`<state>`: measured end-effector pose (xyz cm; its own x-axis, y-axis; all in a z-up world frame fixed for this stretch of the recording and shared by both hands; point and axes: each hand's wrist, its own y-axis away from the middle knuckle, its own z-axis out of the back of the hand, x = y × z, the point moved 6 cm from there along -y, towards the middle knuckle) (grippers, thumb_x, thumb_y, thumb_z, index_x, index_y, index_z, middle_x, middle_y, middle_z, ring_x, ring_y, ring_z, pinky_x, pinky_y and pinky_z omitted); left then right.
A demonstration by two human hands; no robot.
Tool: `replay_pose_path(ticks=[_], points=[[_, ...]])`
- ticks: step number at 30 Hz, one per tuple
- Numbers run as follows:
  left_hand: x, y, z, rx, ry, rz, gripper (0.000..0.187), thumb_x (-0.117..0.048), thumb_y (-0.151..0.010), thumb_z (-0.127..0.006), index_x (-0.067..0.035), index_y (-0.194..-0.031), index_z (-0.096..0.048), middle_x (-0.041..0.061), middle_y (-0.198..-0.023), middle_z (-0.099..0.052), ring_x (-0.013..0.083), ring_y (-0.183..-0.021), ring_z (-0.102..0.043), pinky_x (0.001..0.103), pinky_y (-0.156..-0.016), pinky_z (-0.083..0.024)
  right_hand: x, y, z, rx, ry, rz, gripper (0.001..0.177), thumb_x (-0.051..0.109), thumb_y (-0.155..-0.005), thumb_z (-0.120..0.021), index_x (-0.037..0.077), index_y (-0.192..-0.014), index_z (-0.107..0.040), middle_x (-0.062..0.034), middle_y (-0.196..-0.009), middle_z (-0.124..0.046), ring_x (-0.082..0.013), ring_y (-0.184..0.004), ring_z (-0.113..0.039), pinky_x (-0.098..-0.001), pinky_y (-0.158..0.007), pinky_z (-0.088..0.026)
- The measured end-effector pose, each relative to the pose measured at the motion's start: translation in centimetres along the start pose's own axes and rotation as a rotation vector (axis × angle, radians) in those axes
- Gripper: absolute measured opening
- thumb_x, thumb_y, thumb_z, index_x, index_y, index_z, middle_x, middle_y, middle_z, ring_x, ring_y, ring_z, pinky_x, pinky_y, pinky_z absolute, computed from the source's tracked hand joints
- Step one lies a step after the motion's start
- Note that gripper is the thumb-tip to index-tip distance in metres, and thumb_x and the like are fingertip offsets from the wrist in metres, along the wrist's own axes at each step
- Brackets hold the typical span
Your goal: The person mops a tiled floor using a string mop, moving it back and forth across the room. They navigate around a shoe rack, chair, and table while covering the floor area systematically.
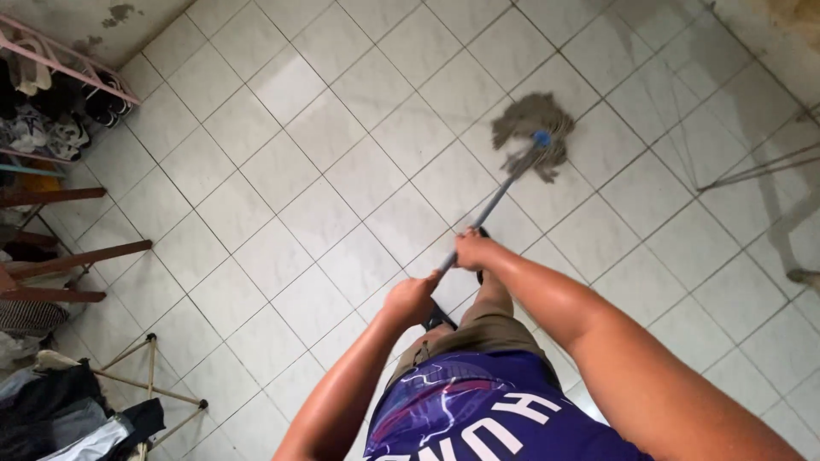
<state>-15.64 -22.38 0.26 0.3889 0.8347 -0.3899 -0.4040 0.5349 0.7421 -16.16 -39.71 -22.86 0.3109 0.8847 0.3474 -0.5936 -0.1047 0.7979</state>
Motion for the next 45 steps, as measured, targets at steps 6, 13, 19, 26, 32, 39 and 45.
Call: replay_pose_path(ticks=[6,13,19,26,32,39,45], points=[[1.5,6.1,2.4,0.039,0.005,0.035,0.056,-0.010,-0.090,-0.052,-0.024,-0.144,-0.052,0.026,-0.099,-0.073,0.0470,-0.103,-0.070,0.059,-0.088,-0.057,10.3,13.2,5.2,0.031,0.072,0.262,0.057,0.019,-0.096,-0.054,-0.018,-0.139,-0.048,-0.0429,-0.139,-0.050,-0.0599,-0.132,-0.049,-0.0619,-0.103,-0.050],[-4.0,15.4,10.3,0.098,-0.261,0.262,0.039,-0.022,-0.107,-0.046,-0.037,-0.143,-0.054,-0.003,-0.071,-0.070,0.0063,-0.049,-0.055,0.027,-0.043,-0.042,16.4,21.6,10.1,0.102,0.115,0.243,0.057,0.061,-0.098,-0.057,0.006,-0.110,-0.068,-0.0085,-0.085,-0.071,-0.0174,-0.061,-0.064,-0.0311,-0.062,-0.056],[-11.6,7.2,8.7,0.065,-0.178,0.182,0.067,-0.009,-0.088,-0.047,-0.039,-0.148,-0.050,0.017,-0.097,-0.075,0.0399,-0.097,-0.074,0.053,-0.086,-0.060,5.2,24.3,15.3,0.037,-0.016,0.273,0.050,0.025,-0.102,-0.036,-0.007,-0.139,-0.045,-0.0432,-0.141,-0.047,-0.0560,-0.120,-0.061,-0.0633,-0.098,-0.052],[-21.6,-9.4,2.3,-0.057,-0.087,-0.062,0.061,-0.006,-0.090,-0.050,-0.027,-0.147,-0.052,0.017,-0.099,-0.075,0.0420,-0.096,-0.074,0.054,-0.083,-0.060,-18.6,13.3,11.2,-0.085,-0.145,0.077,0.057,0.020,-0.100,-0.041,-0.003,-0.151,-0.035,-0.0418,-0.157,-0.024,-0.0553,-0.133,-0.051,-0.0661,-0.102,-0.049],[-27.8,-13.8,-5.1,0.026,-0.052,-0.068,0.072,-0.010,-0.089,-0.050,-0.033,-0.156,-0.038,0.019,-0.104,-0.074,0.0401,-0.105,-0.072,0.057,-0.091,-0.058,-27.6,15.2,9.4,-0.082,-0.213,0.001,0.073,0.024,-0.097,-0.056,-0.004,-0.157,-0.025,-0.0399,-0.164,-0.006,-0.0550,-0.144,-0.039,-0.0647,-0.111,-0.044],[-27.1,1.0,1.2,0.169,-0.096,0.095,0.074,-0.003,-0.089,-0.051,-0.034,-0.156,-0.042,0.021,-0.097,-0.075,0.0426,-0.100,-0.073,0.053,-0.085,-0.059,-15.1,25.3,9.3,0.117,-0.227,0.230,0.087,0.063,-0.097,-0.052,0.000,-0.155,-0.036,-0.0413,-0.161,-0.019,-0.0542,-0.140,-0.044,-0.0619,-0.112,-0.043],[-28.5,-0.6,1.2,0.062,-0.111,0.054,0.062,-0.012,-0.091,-0.056,-0.031,-0.150,-0.050,0.021,-0.099,-0.075,0.0417,-0.097,-0.074,0.054,-0.082,-0.060,-16.3,28.4,13.4,0.111,-0.216,0.198,0.092,0.068,-0.096,-0.050,-0.002,-0.154,-0.034,-0.0433,-0.159,-0.020,-0.0542,-0.139,-0.045,-0.0646,-0.109,-0.044]])
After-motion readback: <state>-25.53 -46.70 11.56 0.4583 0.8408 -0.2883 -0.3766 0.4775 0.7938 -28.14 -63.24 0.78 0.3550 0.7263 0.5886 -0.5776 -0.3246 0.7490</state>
